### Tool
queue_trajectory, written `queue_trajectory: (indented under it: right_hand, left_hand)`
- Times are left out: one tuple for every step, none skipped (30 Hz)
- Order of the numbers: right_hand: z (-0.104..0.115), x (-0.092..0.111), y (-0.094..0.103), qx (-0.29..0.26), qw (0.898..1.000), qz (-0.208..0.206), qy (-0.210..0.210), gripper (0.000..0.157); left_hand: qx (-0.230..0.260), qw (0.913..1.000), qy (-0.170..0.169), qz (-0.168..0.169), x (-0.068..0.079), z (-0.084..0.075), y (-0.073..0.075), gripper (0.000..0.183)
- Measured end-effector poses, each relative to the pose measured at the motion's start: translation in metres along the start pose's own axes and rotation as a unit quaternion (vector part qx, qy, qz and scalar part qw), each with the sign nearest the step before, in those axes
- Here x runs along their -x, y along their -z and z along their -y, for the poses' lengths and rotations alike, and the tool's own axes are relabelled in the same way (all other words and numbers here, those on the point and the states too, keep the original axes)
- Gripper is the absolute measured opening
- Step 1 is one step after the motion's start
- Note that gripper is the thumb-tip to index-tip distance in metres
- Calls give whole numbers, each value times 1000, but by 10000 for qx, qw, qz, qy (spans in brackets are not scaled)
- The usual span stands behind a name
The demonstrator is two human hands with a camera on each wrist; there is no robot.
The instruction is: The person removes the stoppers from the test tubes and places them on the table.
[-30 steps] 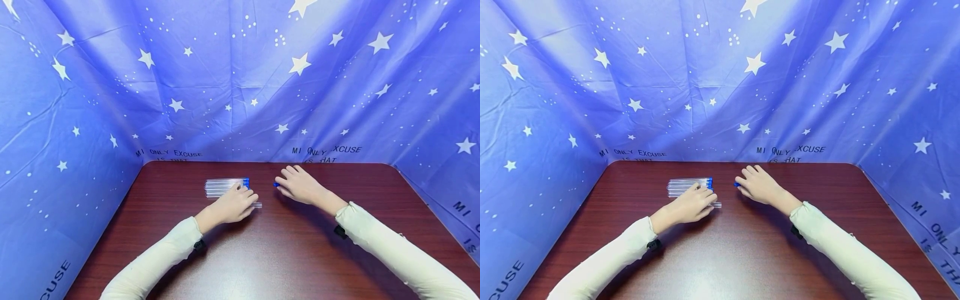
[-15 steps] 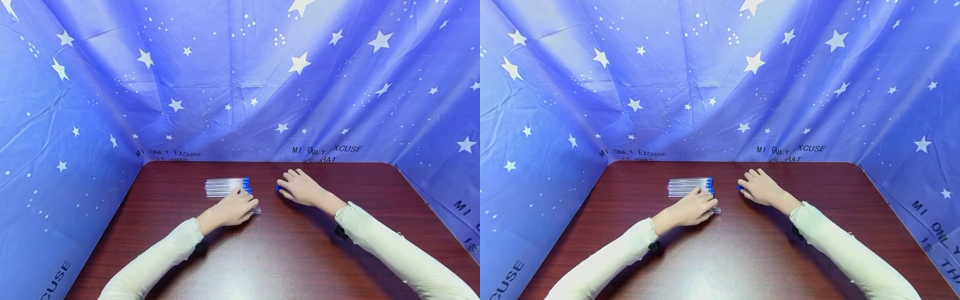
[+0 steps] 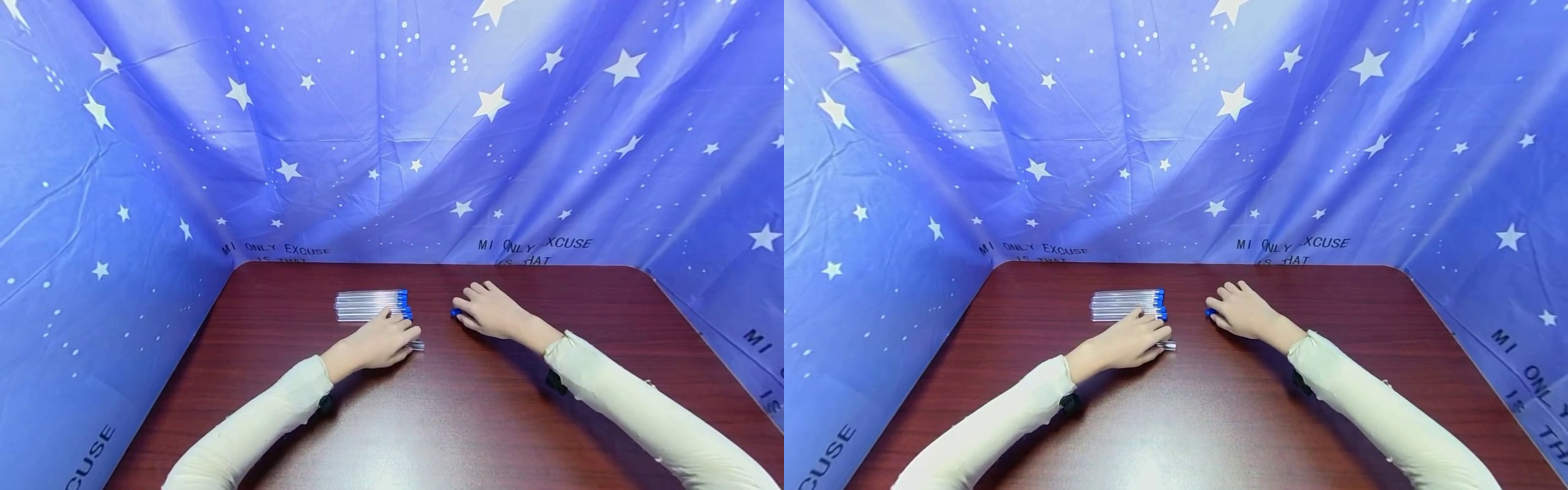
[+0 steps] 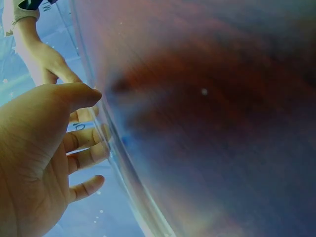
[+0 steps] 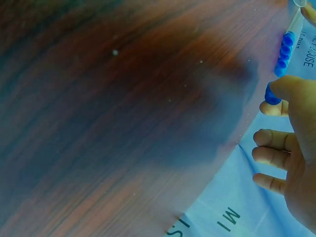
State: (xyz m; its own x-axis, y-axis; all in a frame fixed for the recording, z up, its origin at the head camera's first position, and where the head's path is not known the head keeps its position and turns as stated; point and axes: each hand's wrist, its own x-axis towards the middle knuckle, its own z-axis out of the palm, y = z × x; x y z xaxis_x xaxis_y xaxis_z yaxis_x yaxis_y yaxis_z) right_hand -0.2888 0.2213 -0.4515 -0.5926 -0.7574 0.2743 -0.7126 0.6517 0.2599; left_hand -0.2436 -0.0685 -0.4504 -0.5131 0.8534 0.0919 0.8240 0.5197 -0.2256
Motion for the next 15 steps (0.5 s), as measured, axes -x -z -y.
queue_trajectory:
  right_hand:
    - [0, 0, 0, 4, 10000, 28, -7, 20]
    - [0, 0, -1, -18, 10000, 63, -19, 20]
    - [0, 0, -1, -29, 9999, 101, -31, 20]
    - [0, 0, -2, -46, 9999, 145, -49, 20]
    - [1, 0, -2, -62, 9998, 189, -63, 20]
    - [1, 0, -3, -66, 9997, 236, -81, 20]
    - [1, 0, -3, -82, 9995, 277, -98, 19]
    - [1, 0, -4, -100, 9994, 314, -114, 19]
    - [1, 0, -4, -110, 9993, 344, -126, 19]
    - [1, 0, -4, -121, 9992, 365, -132, 19]
    - [1, 0, -4, -128, 9991, 379, -133, 19]
    - [1, 0, -4, -127, 9991, 386, -132, 19]
    - [2, 0, -4, -137, 9991, 386, -128, 19]
    - [2, 0, -3, -131, 9991, 383, -122, 19]
    - [2, 1, -3, -133, 9991, 382, -121, 18]
  left_hand:
    - [36, 10000, 17, 37, 0, 0, 0, 21]
    - [62, 9999, 33, 75, 0, 1, 0, 21]
    - [76, 9999, 42, 116, 0, 1, 0, 21]
    - [90, 9999, 45, 138, 0, 1, 1, 21]
    - [103, 9998, 43, 152, 0, 1, 1, 21]
    - [120, 9998, 37, 159, 0, 1, 1, 20]
    - [136, 9998, 29, 162, 0, 1, 1, 20]
    - [154, 9997, 25, 180, 0, 1, 1, 19]
    - [168, 9997, 25, 196, 0, 1, 2, 19]
    - [187, 9996, 27, 204, 0, 1, 2, 19]
    - [201, 9996, 32, 220, 0, 1, 2, 18]
    - [209, 9995, 29, 216, 0, 1, 2, 18]
    - [214, 9995, 31, 221, 0, 1, 2, 18]
    - [219, 9995, 37, 225, 0, 1, 2, 18]
    - [217, 9995, 42, 222, 0, 1, 2, 18]
